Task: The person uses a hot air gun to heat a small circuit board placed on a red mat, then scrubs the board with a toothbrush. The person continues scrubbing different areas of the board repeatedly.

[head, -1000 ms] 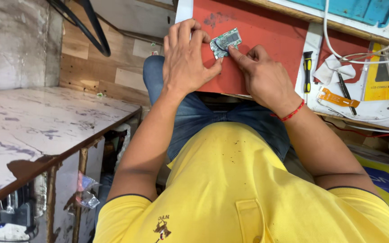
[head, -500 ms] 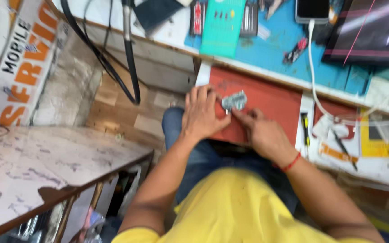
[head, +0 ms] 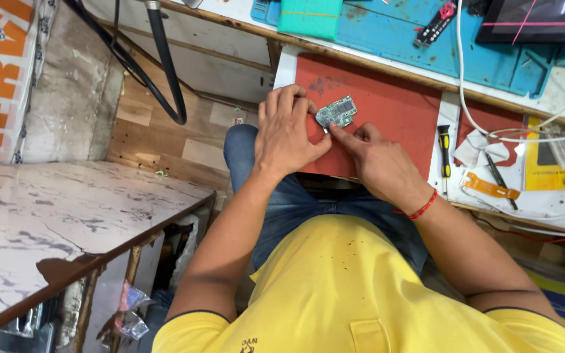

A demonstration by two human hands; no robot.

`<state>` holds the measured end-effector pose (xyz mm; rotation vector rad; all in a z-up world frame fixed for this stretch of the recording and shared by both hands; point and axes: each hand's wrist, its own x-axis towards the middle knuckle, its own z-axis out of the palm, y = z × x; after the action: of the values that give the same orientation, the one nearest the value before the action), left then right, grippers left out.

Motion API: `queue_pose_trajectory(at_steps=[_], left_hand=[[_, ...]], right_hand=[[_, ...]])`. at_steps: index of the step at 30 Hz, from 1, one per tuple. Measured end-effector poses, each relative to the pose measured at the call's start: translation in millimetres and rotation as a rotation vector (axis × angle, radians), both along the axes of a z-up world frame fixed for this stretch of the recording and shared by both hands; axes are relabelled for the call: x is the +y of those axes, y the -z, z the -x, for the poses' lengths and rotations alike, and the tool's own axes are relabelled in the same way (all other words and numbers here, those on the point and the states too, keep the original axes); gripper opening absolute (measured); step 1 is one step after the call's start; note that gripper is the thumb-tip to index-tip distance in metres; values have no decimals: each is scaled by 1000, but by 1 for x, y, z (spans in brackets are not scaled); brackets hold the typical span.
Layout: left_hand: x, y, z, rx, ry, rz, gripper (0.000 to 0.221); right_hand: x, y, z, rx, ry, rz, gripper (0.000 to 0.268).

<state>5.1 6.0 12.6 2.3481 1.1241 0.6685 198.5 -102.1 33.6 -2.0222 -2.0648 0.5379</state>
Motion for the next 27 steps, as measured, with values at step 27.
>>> queue_pose_trajectory(at_steps=[27], left_hand=[[-3, 6, 1, -43, 38, -9, 47]], right_hand=[[-4, -7, -1, -10, 64, -27, 59]])
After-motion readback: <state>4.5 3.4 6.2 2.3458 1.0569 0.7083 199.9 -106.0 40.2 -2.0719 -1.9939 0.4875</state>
